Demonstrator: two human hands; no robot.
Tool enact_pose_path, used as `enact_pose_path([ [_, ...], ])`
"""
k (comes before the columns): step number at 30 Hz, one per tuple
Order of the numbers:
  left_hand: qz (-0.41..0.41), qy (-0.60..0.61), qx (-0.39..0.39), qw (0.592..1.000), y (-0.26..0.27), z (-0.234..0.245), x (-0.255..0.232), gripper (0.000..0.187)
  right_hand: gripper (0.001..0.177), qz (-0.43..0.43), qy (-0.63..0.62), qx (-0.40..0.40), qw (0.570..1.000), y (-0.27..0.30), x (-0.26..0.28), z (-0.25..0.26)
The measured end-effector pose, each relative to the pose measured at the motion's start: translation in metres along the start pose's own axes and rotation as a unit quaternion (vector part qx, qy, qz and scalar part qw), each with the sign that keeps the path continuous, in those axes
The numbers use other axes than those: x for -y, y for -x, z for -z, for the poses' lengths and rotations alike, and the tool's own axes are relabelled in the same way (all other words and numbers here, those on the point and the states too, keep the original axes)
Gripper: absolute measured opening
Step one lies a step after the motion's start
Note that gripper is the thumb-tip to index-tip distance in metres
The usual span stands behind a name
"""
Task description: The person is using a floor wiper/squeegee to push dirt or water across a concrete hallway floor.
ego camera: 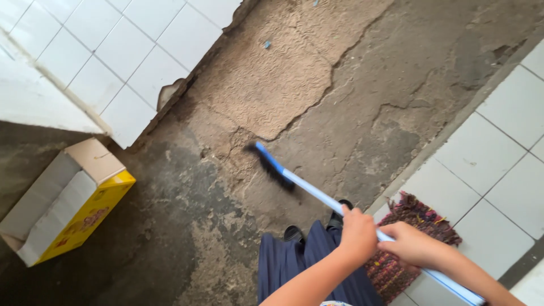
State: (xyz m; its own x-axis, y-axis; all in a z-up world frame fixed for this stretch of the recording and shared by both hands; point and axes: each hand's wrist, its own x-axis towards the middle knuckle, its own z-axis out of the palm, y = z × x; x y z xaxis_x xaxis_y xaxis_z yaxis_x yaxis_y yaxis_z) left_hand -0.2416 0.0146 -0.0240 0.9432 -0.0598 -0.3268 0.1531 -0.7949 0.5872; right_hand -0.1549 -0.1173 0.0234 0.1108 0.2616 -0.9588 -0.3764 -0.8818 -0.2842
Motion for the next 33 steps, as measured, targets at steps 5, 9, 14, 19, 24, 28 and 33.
enact_pose_path([
  [5,-0.053,0.041,-0.108,0.992,-0.085,-0.09,0.005,0.014,0.034,-0.006,0.083,-0.068,0.994,-0.052,-0.029,0.053],
  [9,-0.109,0.1,-0.239,0.96,-0.166,-0.085,-0.014,0.012,0.041,0.085,0.243,-0.329,0.909,-0.089,-0.054,0.098],
  [14,-0.113,0.085,-0.215,0.966,-0.172,-0.027,-0.059,0.015,0.056,0.095,0.189,-0.349,0.913,-0.003,-0.008,0.117],
  [19,-0.081,0.012,-0.094,0.992,-0.141,-0.004,-0.078,0.017,0.048,-0.012,0.059,-0.199,0.978,0.042,0.009,0.134],
  [24,-0.024,0.059,-0.124,0.99,-0.186,-0.052,-0.038,0.014,0.03,0.012,0.121,-0.132,0.984,-0.028,0.009,0.143],
  [28,-0.05,0.057,-0.149,0.986,-0.239,-0.04,-0.019,0.01,0.025,0.072,0.192,-0.279,0.938,-0.083,0.018,0.154],
  [33,-0.121,0.08,-0.239,0.96,-0.236,0.027,-0.022,0.013,0.022,0.079,0.064,-0.318,0.943,-0.029,0.073,0.153],
])
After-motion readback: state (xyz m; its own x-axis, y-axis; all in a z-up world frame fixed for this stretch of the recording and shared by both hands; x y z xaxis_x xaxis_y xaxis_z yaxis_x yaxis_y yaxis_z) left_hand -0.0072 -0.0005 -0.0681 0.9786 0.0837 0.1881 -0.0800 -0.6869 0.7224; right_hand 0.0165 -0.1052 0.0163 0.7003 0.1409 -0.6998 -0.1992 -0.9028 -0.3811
